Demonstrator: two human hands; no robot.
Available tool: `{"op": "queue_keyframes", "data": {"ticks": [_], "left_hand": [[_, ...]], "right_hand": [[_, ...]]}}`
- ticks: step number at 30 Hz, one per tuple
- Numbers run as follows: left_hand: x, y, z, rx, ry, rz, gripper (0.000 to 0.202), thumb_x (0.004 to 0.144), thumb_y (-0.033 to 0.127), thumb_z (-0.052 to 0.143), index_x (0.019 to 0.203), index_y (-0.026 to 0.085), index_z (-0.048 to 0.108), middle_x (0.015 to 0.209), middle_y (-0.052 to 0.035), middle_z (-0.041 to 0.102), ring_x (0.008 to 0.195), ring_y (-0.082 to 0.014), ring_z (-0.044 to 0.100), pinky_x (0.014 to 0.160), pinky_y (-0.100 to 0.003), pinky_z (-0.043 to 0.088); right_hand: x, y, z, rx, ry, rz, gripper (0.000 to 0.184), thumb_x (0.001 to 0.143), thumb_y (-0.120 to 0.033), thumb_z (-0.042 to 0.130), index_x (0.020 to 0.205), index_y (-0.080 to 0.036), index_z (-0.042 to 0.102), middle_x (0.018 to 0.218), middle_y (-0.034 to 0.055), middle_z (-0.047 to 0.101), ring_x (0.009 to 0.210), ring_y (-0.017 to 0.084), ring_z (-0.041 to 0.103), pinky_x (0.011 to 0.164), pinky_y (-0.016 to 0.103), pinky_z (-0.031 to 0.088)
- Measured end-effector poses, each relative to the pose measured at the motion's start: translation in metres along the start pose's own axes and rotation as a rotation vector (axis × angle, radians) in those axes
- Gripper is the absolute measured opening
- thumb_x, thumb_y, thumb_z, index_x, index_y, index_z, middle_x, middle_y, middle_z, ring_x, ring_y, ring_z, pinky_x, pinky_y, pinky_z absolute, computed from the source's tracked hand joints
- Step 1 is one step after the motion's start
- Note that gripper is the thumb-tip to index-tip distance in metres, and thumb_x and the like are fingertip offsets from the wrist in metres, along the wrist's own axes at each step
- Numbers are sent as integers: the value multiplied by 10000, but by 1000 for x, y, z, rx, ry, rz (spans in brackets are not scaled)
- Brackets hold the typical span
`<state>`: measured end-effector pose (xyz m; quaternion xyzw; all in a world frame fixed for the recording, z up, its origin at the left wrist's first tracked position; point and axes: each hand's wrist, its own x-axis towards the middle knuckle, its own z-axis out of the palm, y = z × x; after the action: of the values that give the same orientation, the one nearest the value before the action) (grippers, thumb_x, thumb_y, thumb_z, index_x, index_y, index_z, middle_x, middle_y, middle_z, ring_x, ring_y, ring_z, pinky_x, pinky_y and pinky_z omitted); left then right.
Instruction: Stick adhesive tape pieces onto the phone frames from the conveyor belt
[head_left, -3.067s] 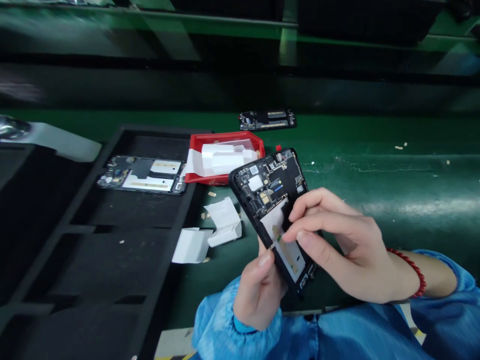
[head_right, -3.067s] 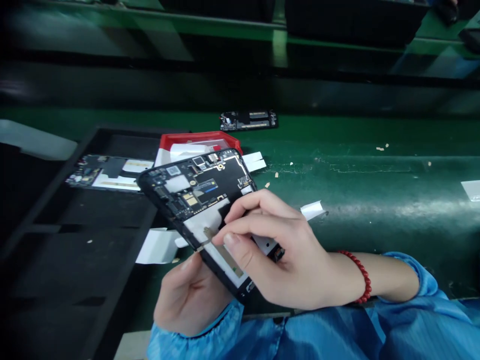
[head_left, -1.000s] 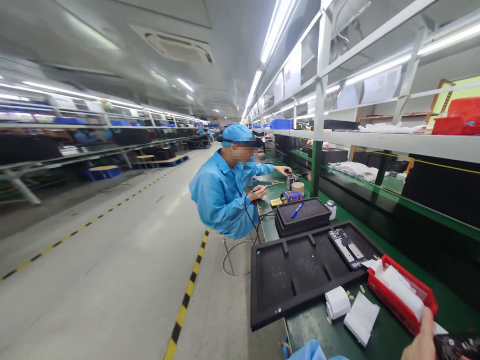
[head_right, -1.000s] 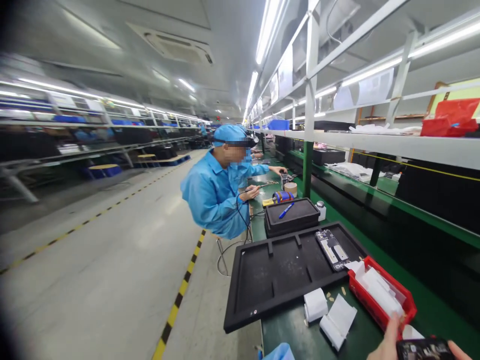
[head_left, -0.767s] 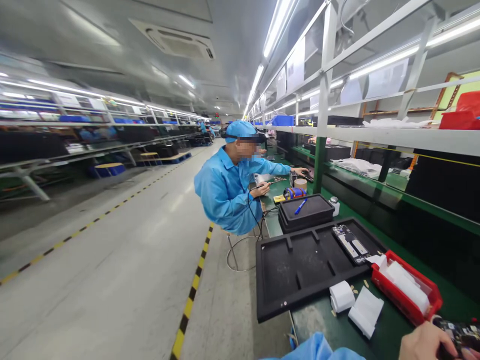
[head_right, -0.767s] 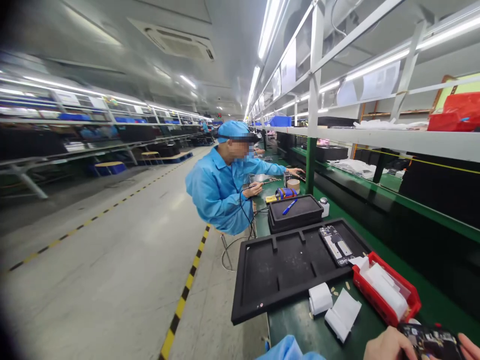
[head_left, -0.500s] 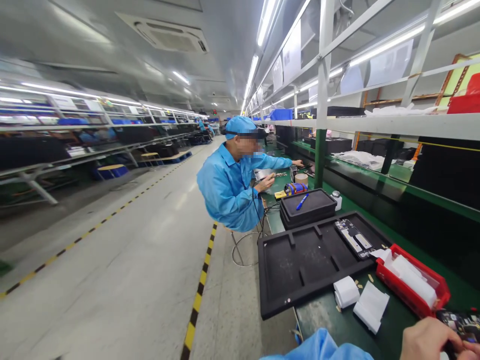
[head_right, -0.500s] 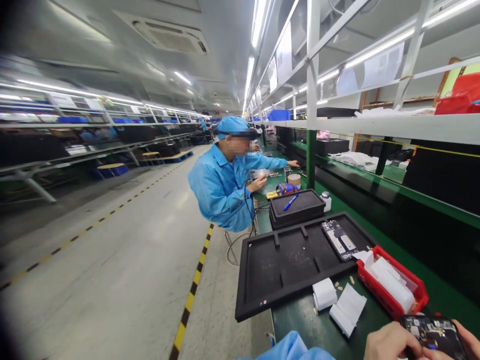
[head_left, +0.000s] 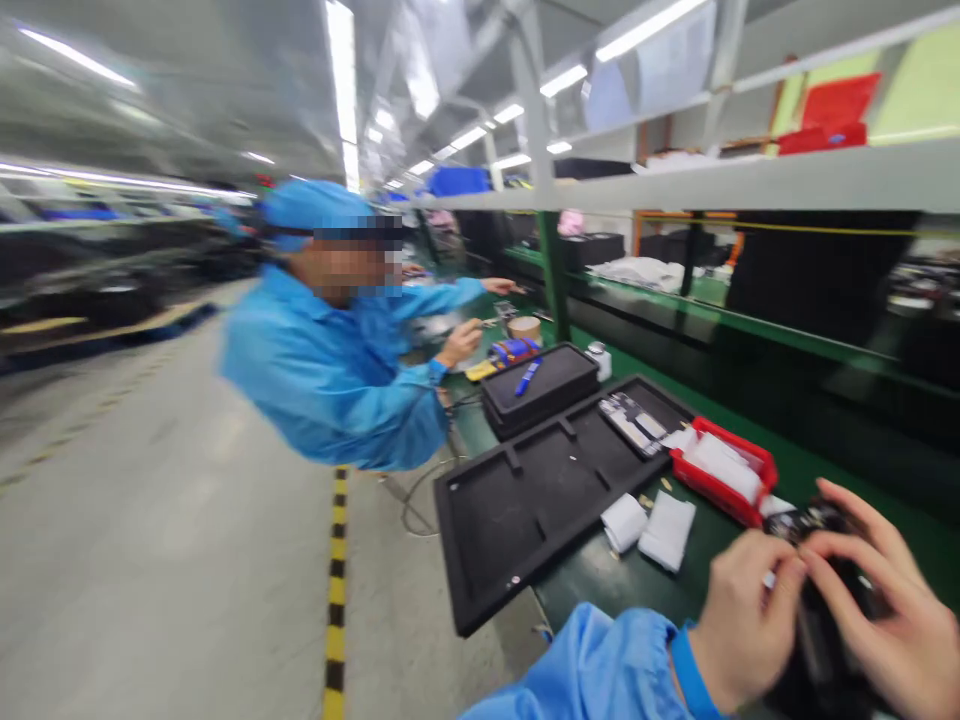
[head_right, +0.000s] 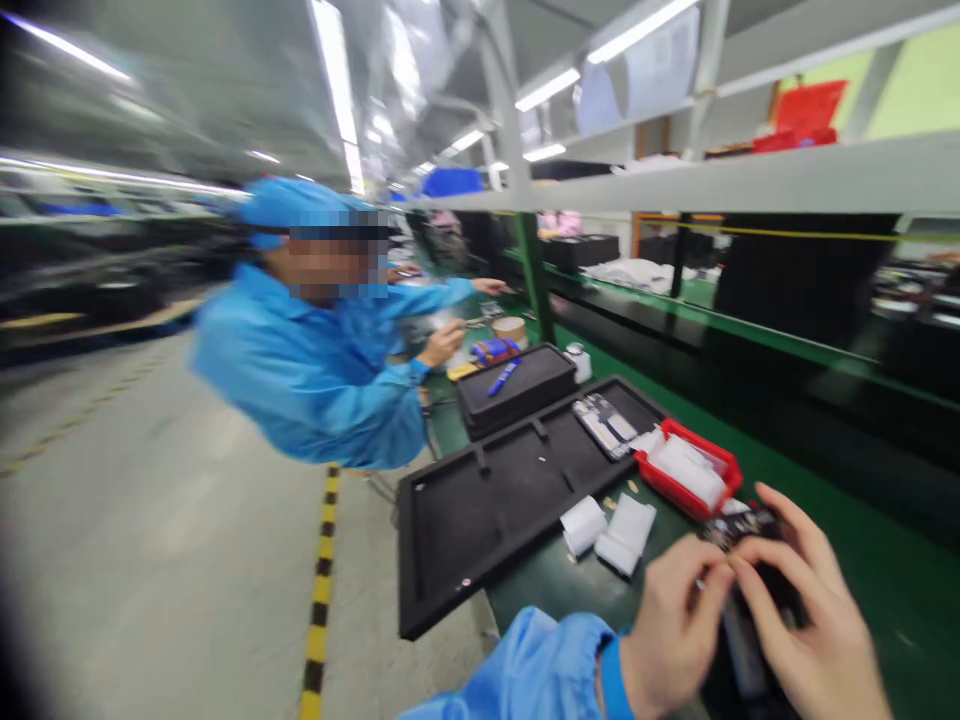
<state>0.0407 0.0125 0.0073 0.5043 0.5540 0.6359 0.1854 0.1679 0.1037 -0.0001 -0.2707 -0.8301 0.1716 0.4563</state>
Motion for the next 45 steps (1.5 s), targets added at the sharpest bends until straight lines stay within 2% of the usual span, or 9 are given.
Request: {"op": "queue_keyframes", "data": {"ticks": [5,10,14,19,22,26,31,37,45], "left_hand": [[5,3,-8,-154,-77,-44,301,1021,403,475,955,181,668,902,-81,676,804,-194,622,736,-308,522],[6,-1,-16,-286,64,-133,181,993,354,531,961,193,606,713,18,547,564,-113,496,526,-216,423],[12,-4,-18,-353,316,-190,133,960,321,595,994,225,511,846,11,577,762,-129,616,710,-230,512],[20,-1,-19,-484,374,-261,372,947,418,603,1246,266,443,862,5,675,754,-169,715,705,-292,592],[21,3,-19,-525,360,-295,441,919,448,655,1267,243,478,894,-31,727,794,-203,753,709,-307,622],[17,10,-20,-492,335,-275,403,929,430,683,1229,208,533,850,-37,758,713,-183,759,629,-254,617],[11,21,-21,-350,347,-212,341,946,375,685,1203,183,568,746,1,734,664,-160,760,524,-188,574],[6,26,-21,-209,366,-96,297,950,265,674,1207,164,566,803,-4,742,698,-167,777,543,-201,590],[4,27,-20,-110,413,-12,310,923,155,680,1223,153,604,1024,-44,748,750,-127,769,656,-197,623]], "right_hand": [[19,-38,-10,-33,-90,-96,77,975,-210,527,930,-248,577,1380,114,540,1345,305,501,1092,532,440],[51,-35,-21,193,-92,74,170,1034,-262,445,896,-226,537,1175,98,614,1059,198,623,848,325,529],[111,-8,5,159,-234,155,144,918,-278,647,799,-197,647,790,33,694,723,167,629,690,295,502],[150,18,43,123,-401,208,154,814,-135,690,668,-177,720,645,17,722,594,148,627,616,281,482],[142,17,32,151,-382,247,135,843,-137,651,786,-173,768,750,35,779,680,174,712,693,300,561],[118,-6,-6,192,-231,311,134,891,-229,664,951,-176,772,997,70,810,923,210,770,851,345,622],[76,-60,-35,143,82,194,63,862,-185,755,832,-239,764,1030,50,770,994,217,723,920,406,595],[40,-103,-23,80,39,218,115,803,-184,820,838,-284,774,1252,64,643,1182,276,630,1043,498,546],[39,-105,-11,178,28,304,119,820,-146,792,817,-262,767,1403,55,597,1250,290,622,1116,529,523]]}}
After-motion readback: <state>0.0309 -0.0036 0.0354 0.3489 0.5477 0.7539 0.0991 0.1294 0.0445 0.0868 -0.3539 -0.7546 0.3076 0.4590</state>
